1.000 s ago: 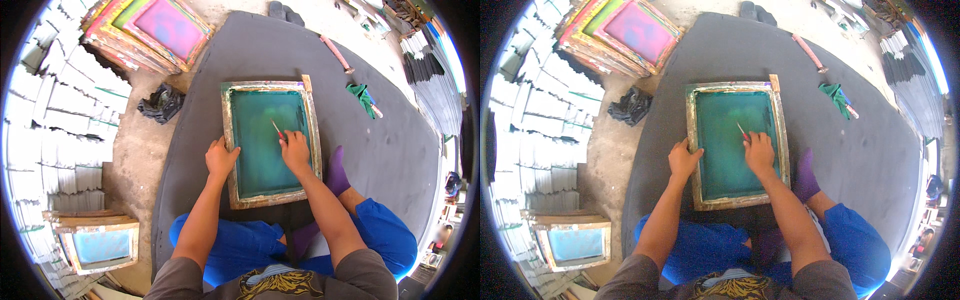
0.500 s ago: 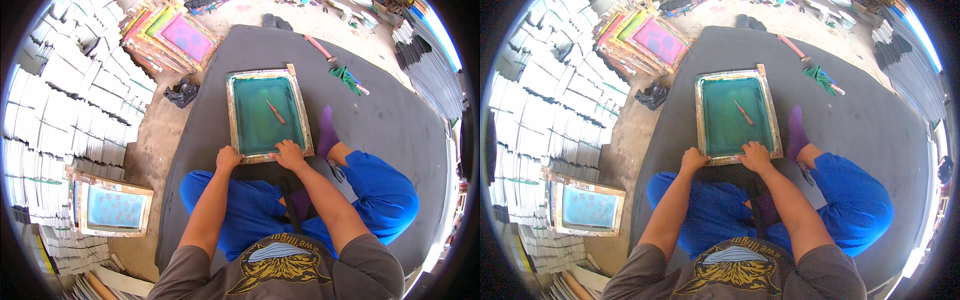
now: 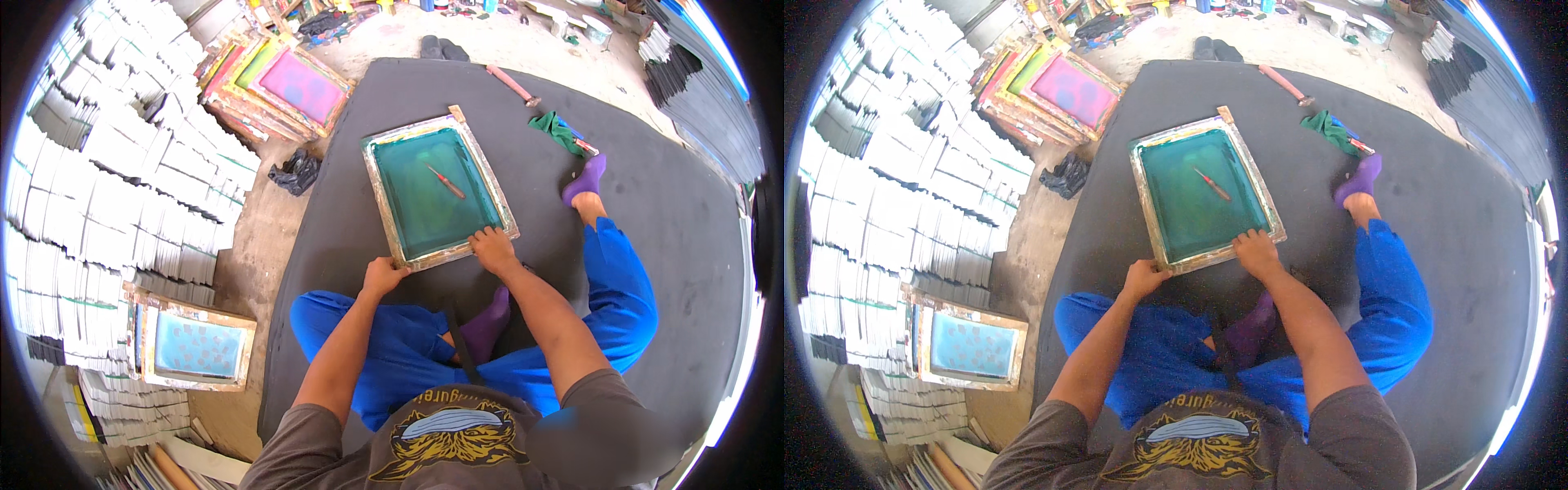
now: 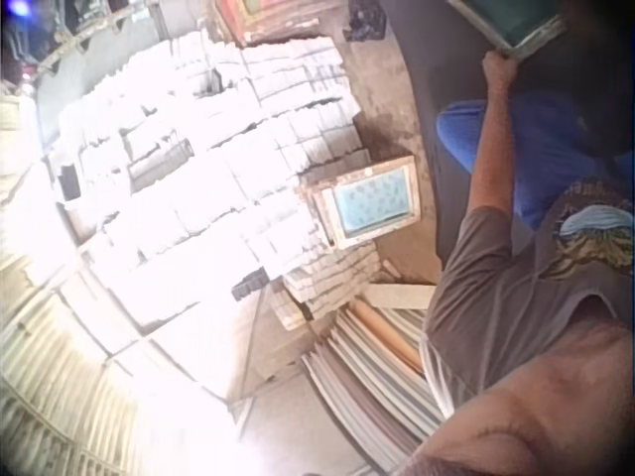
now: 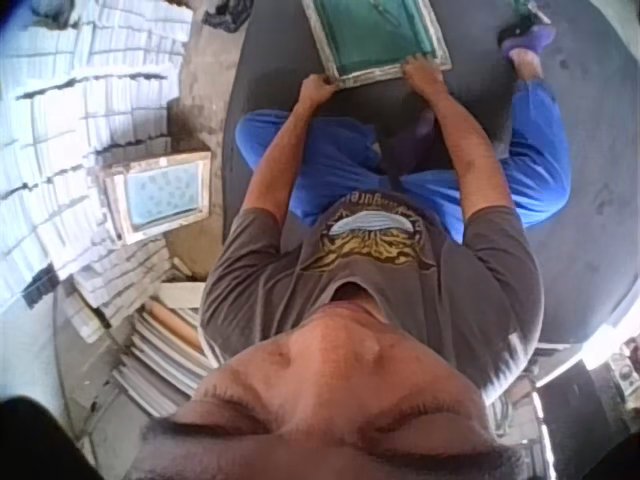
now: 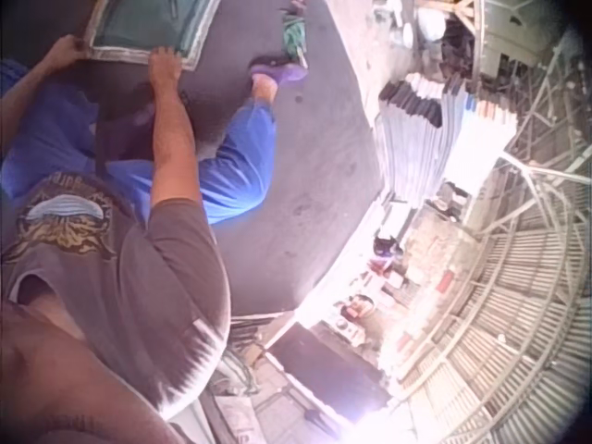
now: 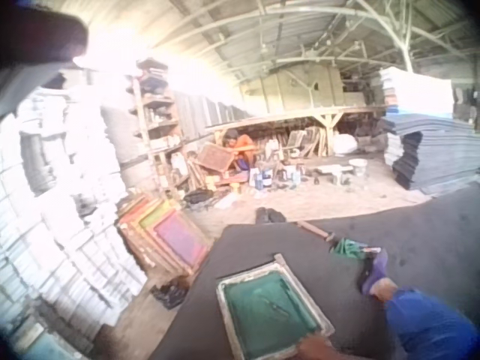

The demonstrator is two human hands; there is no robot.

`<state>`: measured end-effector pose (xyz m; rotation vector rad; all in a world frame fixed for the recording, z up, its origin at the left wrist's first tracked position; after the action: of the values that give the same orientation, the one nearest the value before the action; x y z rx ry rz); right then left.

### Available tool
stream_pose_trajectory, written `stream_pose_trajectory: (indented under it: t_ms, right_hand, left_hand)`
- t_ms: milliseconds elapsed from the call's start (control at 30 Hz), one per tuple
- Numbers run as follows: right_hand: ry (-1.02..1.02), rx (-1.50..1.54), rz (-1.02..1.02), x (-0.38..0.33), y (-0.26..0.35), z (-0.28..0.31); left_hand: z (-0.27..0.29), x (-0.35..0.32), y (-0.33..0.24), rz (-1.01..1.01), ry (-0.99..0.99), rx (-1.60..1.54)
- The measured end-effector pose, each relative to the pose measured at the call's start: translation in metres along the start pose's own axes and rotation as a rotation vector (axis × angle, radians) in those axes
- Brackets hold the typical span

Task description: The person sits on the floor and uses a small red-handled tool to scrape and clean the wooden frame of a green screen. They also gather debris from the floor and discard it into a black bag.

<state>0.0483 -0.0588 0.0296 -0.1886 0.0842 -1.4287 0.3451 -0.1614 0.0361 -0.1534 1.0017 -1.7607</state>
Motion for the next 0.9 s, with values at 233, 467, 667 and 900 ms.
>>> stream_pose_trajectory:
  t_ms: [233,467,667,900]
  right_hand:
    - [0.102,0.246,-0.693,0.001,-0.083,-0.007]
    - [0.073,0.915,-1.199,0.009,-0.041,-0.009]
    - [0.061,0.884,-1.215,0.019,-0.047,-0.018]
    - [0.047,0.803,-1.088,0.037,-0.085,-0.013]
  left_hand:
    - [-0.005,0.044,-0.068,-0.204,0.062,0.131]
    - [0.015,0.131,-0.088,-0.835,-0.031,0.877]
    - [0.006,0.157,-0.069,-0.84,0.198,0.849]
    - [-0.027,0.096,-0.072,-0.698,0.012,0.694]
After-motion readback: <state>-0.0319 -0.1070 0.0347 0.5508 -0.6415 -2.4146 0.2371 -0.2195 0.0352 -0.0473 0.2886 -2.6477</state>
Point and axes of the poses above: each hand's wrist, its own x-axis towards the middle knuckle, its own z-axis out of the back of the hand, y = z × x, the point moved 4 cm from there along x, towards the middle knuckle, and after that the axes turned 8 degrees about -x, right-handed, at the moved point
